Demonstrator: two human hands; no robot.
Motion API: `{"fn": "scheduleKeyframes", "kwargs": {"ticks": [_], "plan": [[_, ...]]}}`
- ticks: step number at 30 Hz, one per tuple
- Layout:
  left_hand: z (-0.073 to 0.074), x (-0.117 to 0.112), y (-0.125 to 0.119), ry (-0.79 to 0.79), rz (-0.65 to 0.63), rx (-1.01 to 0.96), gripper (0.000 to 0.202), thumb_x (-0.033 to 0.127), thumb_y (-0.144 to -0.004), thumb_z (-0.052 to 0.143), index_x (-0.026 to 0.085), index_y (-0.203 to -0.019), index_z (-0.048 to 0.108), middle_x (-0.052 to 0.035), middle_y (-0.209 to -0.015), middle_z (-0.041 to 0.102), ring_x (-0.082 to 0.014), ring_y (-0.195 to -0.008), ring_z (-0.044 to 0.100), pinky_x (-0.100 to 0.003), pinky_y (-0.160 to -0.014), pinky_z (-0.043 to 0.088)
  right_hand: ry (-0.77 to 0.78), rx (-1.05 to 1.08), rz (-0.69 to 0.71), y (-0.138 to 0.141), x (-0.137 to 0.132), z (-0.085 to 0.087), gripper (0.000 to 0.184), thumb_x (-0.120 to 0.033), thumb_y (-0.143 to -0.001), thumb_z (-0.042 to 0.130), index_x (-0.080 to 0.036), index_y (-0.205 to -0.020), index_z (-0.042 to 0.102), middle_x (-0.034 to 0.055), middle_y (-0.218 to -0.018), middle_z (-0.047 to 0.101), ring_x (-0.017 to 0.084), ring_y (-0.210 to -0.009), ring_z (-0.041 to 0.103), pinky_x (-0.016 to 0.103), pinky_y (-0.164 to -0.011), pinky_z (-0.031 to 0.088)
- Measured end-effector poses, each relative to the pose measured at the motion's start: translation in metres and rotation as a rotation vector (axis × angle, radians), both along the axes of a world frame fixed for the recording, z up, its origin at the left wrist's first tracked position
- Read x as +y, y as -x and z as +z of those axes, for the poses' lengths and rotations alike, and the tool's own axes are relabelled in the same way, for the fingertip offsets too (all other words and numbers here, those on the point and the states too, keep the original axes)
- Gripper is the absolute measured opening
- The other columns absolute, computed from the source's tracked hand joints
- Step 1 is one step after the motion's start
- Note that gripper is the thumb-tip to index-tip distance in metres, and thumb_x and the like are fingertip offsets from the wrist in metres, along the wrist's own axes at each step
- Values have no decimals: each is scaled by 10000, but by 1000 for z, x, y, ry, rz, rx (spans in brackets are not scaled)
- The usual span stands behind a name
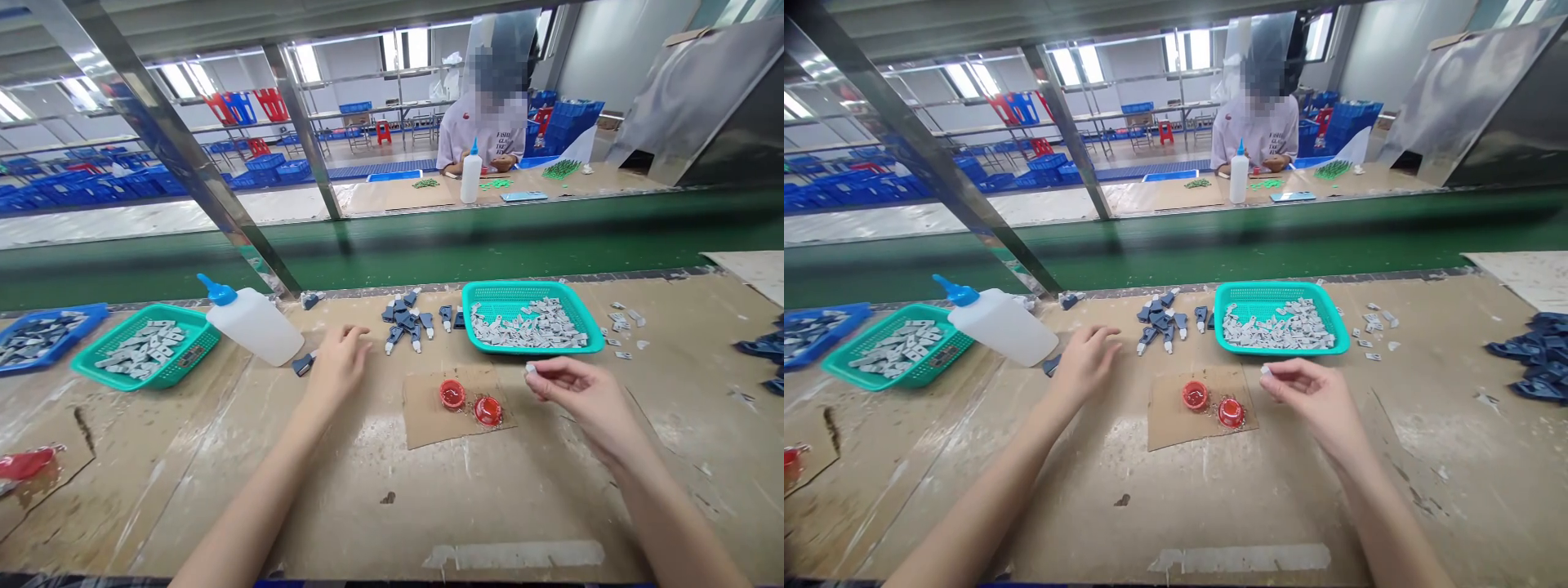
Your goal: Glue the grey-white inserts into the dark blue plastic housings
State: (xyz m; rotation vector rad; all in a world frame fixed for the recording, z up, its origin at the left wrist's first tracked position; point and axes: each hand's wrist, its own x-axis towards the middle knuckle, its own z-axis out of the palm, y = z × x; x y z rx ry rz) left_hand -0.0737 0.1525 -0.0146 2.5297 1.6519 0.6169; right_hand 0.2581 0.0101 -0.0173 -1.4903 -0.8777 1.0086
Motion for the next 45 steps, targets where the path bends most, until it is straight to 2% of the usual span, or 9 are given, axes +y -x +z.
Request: {"fn": "scheduleKeyframes", "kwargs": {"ticks": [5,11,21,24,27,30,36,40,45], "plan": [[-13,11,-41,62,-59,-86,319,344,-823,572,166,-1085,535,-137,-1031,612,-322,-1009,549,-455,-842,458,48,225,-56,31,-26,-27,330,-403,-645,825,-172,-867,745,72,-810,732,189,-730,662,296,-661,566],[-27,5,-41,67,-39,-269,171,200,-862,444,161,-1000,538,-151,-1011,598,-314,-997,528,-496,-903,407,44,224,-48,50,-27,-25,311,-417,-667,807,-162,-822,721,84,-834,737,178,-724,659,267,-642,552],[8,-44,-27,311,109,-972,399,537,-931,351,187,-901,541,-63,-909,650,-200,-864,665,-339,-752,541,62,145,19,49,-24,-24,313,-448,-690,776,-152,-770,711,95,-788,730,200,-705,648,286,-606,517],[19,-63,-29,576,240,-1452,279,469,-894,520,195,-929,560,-59,-974,671,-179,-889,692,-254,-697,564,57,137,26,48,-24,-24,299,-441,-694,774,-158,-768,714,84,-772,729,196,-694,642,284,-603,504],[26,-80,-32,651,378,-1664,172,350,-902,558,182,-911,592,-54,-920,689,-139,-827,705,-193,-700,573,52,135,33,48,-24,-24,290,-431,-688,782,-159,-764,716,81,-762,731,185,-672,633,278,-597,494],[27,-95,-34,709,400,-1697,160,268,-887,594,188,-1022,623,-54,-946,693,-120,-827,699,-175,-759,568,61,136,31,48,-24,-24,288,-425,-683,787,-157,-762,718,88,-772,733,182,-670,628,279,-594,492],[25,-116,-36,809,267,-1673,564,212,-794,714,292,-1315,513,-19,-939,696,-85,-798,657,-151,-739,528,71,151,19,48,-23,-20,308,-438,-657,800,-153,-742,720,82,-755,723,182,-667,623,281,-595,491],[20,-126,-47,819,289,-1649,441,270,-769,740,222,-1188,611,-55,-1010,711,-89,-831,643,-139,-707,498,59,187,14,48,-25,-18,307,-434,-664,799,-153,-760,720,80,-753,715,181,-676,612,280,-603,488],[12,-142,-73,846,203,-1569,258,279,-752,752,196,-985,679,-60,-1019,728,-129,-971,651,-196,-890,470,11,259,32,53,-35,-1,225,-385,-701,790,-181,-762,717,40,-717,685,147,-652,579,242,-585,474]]}}
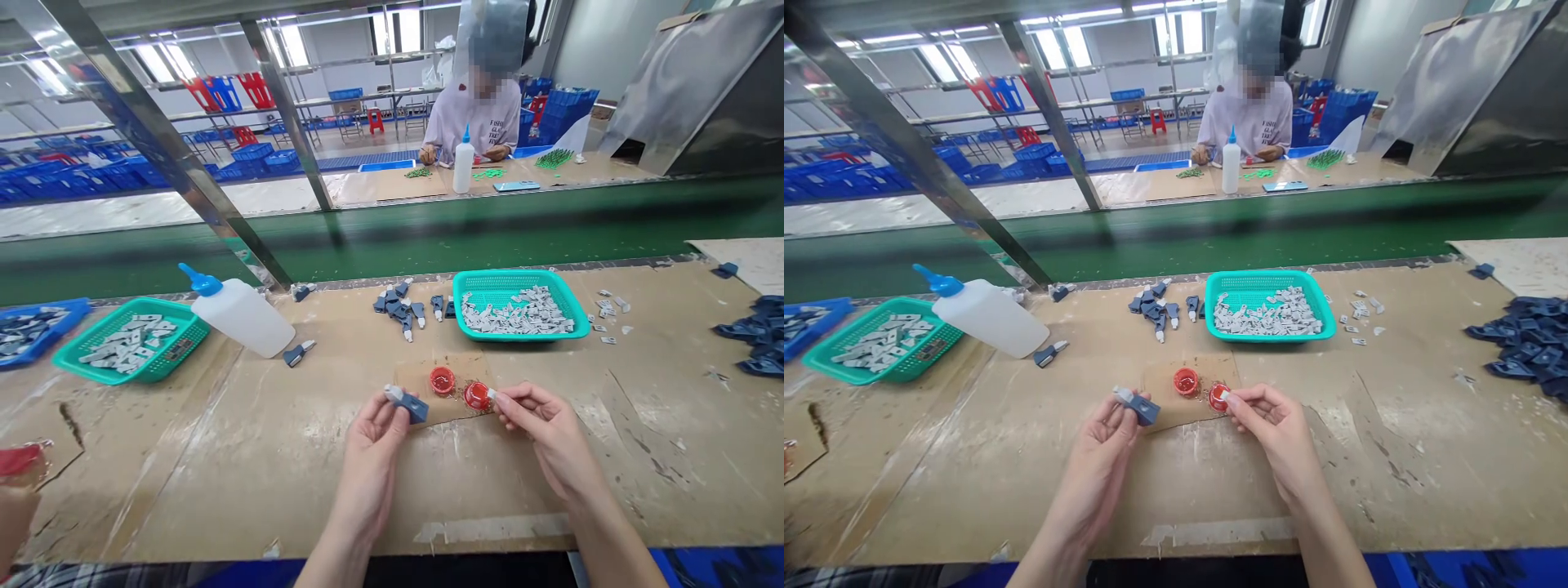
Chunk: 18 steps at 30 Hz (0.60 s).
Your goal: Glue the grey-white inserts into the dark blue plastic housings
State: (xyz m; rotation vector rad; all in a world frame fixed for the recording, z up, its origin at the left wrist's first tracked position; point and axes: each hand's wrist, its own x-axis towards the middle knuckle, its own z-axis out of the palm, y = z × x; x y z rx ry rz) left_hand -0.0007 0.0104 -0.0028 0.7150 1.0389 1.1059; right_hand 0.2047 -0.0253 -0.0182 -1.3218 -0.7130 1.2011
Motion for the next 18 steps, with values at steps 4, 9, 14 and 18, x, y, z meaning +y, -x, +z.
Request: {"fn": "scheduleKeyframes", "kwargs": {"ticks": [4,9,14,18], "plan": [[0,-10,-18,-75,-29,35,246,261,-713,777,188,-932,695,-85,-1010,739,-206,-959,685,-302,-883,519,-59,29,90,15,-9,22,175,-359,-722,779,-198,-733,708,16,-662,646,133,-607,555,231,-541,462],[7,-15,-23,-162,4,49,230,207,-686,790,193,-905,723,-87,-970,758,-246,-966,702,-334,-873,554,-91,58,183,31,-11,34,168,-350,-725,781,-202,-727,702,12,-658,643,133,-606,563,231,-541,462],[13,-20,-21,-228,15,65,197,162,-675,788,226,-858,751,-67,-920,773,-229,-882,727,-310,-815,586,-61,46,237,34,-8,29,199,-362,-724,781,-193,-726,676,7,-684,644,128,-627,564,224,-561,453],[17,-22,-19,-260,-5,107,175,171,-652,800,239,-811,779,-72,-871,776,-247,-815,736,-298,-698,611,-15,77,360,34,-8,28,280,-410,-738,762,-198,-795,588,-15,-634,607,130,-601,577,216,-524,433]]}}
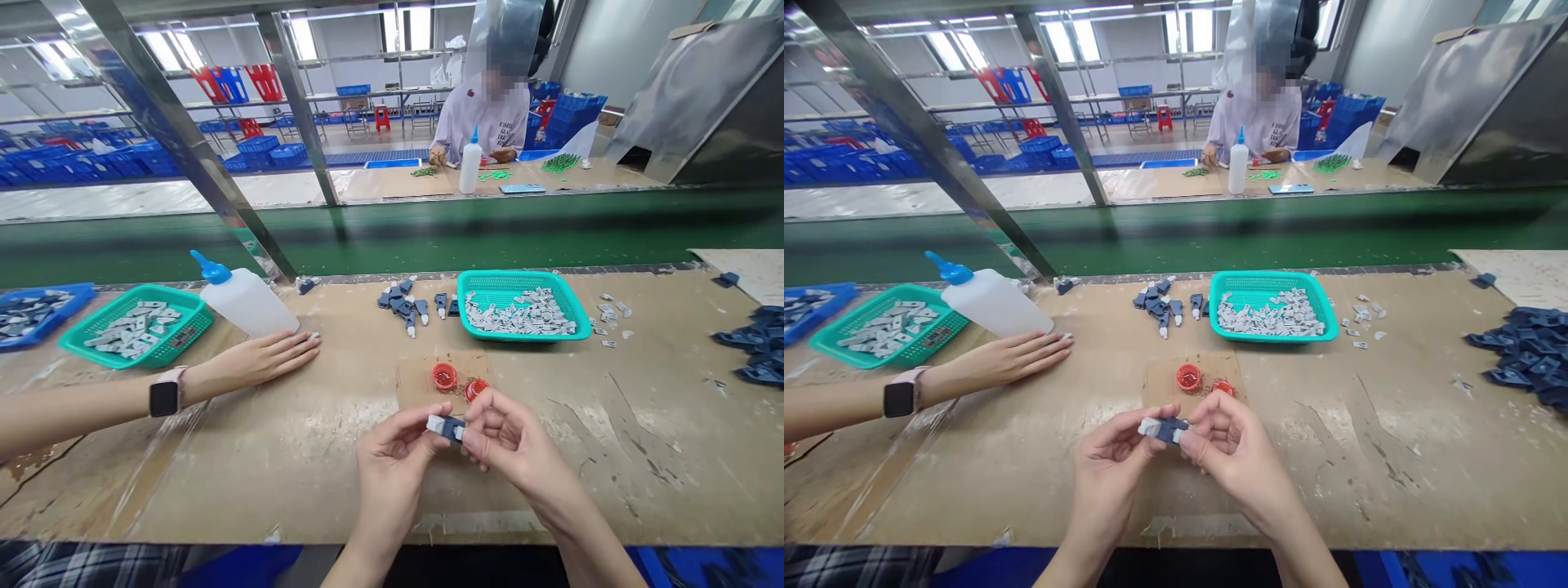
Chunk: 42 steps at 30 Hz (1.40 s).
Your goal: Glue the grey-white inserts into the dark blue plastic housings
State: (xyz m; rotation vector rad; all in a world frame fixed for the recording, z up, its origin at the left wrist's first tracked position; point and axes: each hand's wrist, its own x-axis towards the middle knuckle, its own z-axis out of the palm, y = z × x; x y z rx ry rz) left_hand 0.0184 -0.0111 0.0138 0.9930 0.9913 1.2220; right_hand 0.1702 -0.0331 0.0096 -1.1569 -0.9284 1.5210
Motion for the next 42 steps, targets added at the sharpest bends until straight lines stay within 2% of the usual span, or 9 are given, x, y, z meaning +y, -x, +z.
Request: {"fn": "scheduleKeyframes", "kwargs": {"ticks": [4,9,14,18,22,25,30,34,42], "plan": [[1,-3,0,-38,23,25,170,192,-641,808,269,-792,791,-58,-826,777,-239,-707,734,-307,-635,613,28,-6,61,4,-2,2,329,-475,-775,705,-214,-899,547,-29,-617,589,134,-580,595,195,-473,408],[-2,-11,-1,-30,68,44,191,219,-680,784,281,-861,789,-54,-875,776,-231,-665,723,-334,-639,606,33,25,38,10,-4,5,327,-457,-756,725,-203,-777,521,44,-784,708,151,-639,652,196,-488,427],[-8,-9,3,-57,30,42,232,199,-696,773,284,-912,781,-62,-898,773,-238,-753,726,-321,-670,601,36,66,-17,15,-6,7,313,-407,-752,746,-193,-731,518,56,-822,727,148,-640,667,208,-509,480],[-8,-5,8,-90,3,60,277,199,-713,762,287,-975,765,-73,-942,763,-235,-845,708,-311,-720,594,24,40,-44,19,-8,12,261,-405,-755,744,-188,-784,602,58,-793,727,181,-701,684,216,-501,514],[0,-5,9,-166,13,103,294,153,-729,741,301,-982,763,-63,-938,757,-223,-857,698,-290,-718,590,21,-24,-148,22,-10,15,227,-390,-728,769,-194,-836,728,65,-827,735,182,-709,667,220,-480,540],[3,-6,8,-235,45,145,309,113,-741,721,306,-978,763,-54,-938,757,-215,-854,701,-275,-705,593,32,-20,-197,22,-12,15,216,-374,-692,796,-215,-836,765,67,-836,746,206,-736,679,236,-482,559],[-5,-5,8,-456,54,212,405,29,-768,669,297,-1066,728,-40,-983,746,-184,-879,699,-242,-693,599,42,-73,-305,29,-17,20,169,-366,-708,779,-241,-822,786,70,-914,737,226,-809,681,247,-519,580],[-11,-6,10,-539,67,262,473,-19,-785,629,308,-1121,694,-22,-1038,728,-162,-924,686,-219,-694,599,0,-139,-388,37,-20,25,140,-366,-714,769,-231,-749,773,67,-925,689,216,-828,653,227,-509,569],[-6,0,16,-645,-50,277,523,-66,-770,611,299,-1136,687,-21,-1043,733,-163,-935,684,-239,-720,602,76,13,-313,24,-15,15,254,-350,-650,826,-205,-764,652,39,-808,673,186,-756,627,195,-448,523]]}}
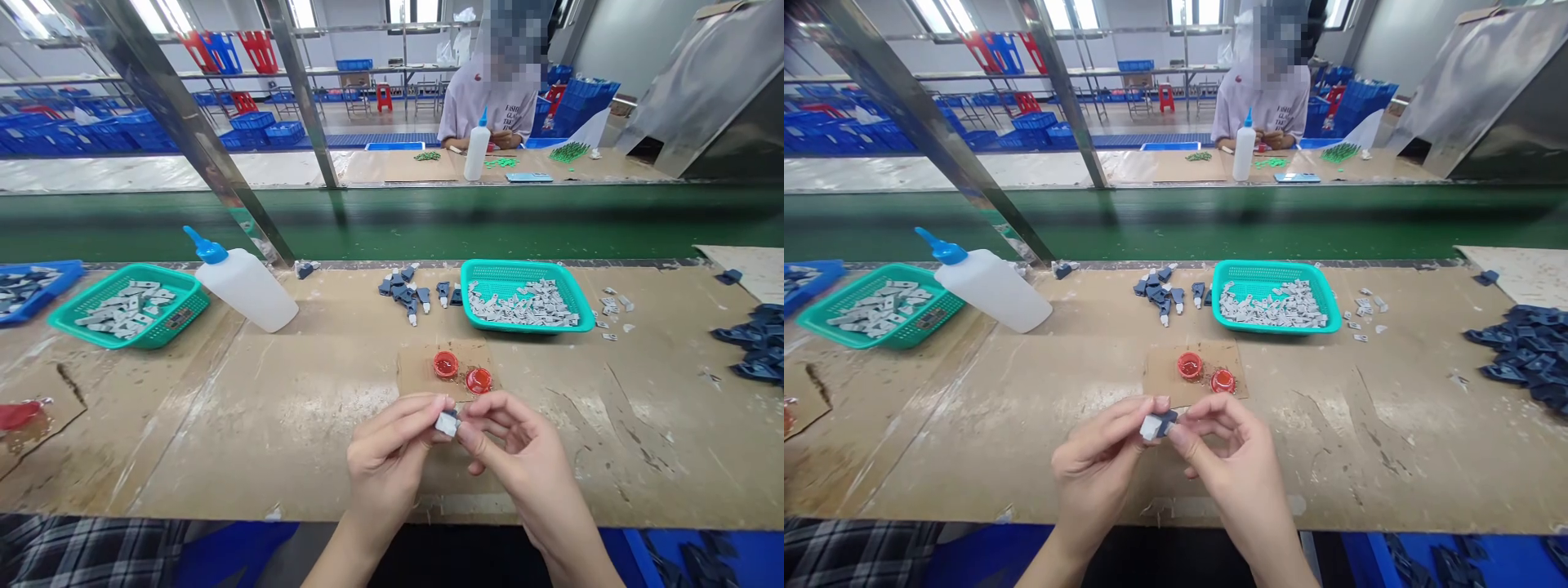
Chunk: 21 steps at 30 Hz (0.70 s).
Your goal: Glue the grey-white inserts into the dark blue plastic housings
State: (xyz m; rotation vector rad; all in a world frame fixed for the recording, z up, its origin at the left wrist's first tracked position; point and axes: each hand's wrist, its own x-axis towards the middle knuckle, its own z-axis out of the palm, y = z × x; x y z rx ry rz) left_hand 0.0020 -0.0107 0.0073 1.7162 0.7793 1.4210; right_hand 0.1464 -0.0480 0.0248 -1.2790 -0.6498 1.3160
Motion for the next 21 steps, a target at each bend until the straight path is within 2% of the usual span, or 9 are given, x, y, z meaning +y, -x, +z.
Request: {"fn": "scheduleKeyframes", "kwargs": {"ticks": [5,8,10,13,16,18,21], "plan": [[6,6,2,103,-103,-3,475,-35,-778,625,319,-1081,716,-6,-974,757,-149,-856,708,-237,-737,595,23,16,146,-11,6,-6,358,-341,-625,850,-201,-864,623,16,-744,640,163,-715,591,213,-479,538],[5,3,-2,186,-55,-37,471,-16,-766,656,333,-1077,716,-1,-982,759,-151,-863,709,-239,-748,591,-18,17,107,-7,6,-9,327,-353,-665,824,-217,-863,602,3,-760,598,164,-738,582,199,-459,526],[3,0,-6,173,0,-68,467,-20,-749,673,332,-1050,728,2,-968,762,-161,-887,705,-261,-789,584,-79,48,91,-4,6,-13,272,-348,-709,794,-220,-837,591,9,-828,575,161,-770,581,188,-452,516],[2,-5,-11,205,9,-127,448,-16,-739,685,332,-1014,743,3,-955,765,-168,-904,700,-267,-811,578,-146,177,190,-6,5,-17,216,-321,-768,750,-216,-782,562,16,-902,560,155,-810,579,187,-476,510],[4,-8,-12,372,-78,-164,401,30,-761,686,330,-1021,744,-14,-987,761,-173,-885,702,-251,-756,587,-116,267,279,-11,3,-14,203,-286,-778,748,-227,-805,555,21,-931,597,160,-862,578,192,-523,509],[6,-8,-12,512,-169,-204,384,83,-775,692,328,-1069,727,-35,-1029,751,-182,-841,704,-268,-706,598,-89,259,251,-11,1,-8,205,-275,-765,763,-233,-837,576,24,-968,623,154,-858,580,193,-545,505],[9,-8,-12,710,-309,-316,484,144,-765,720,335,-1204,649,-61,-1107,724,-180,-766,699,-276,-616,598,-59,236,161,-6,-2,1,210,-288,-730,792,-218,-785,602,26,-987,649,136,-792,584,190,-545,494]]}}
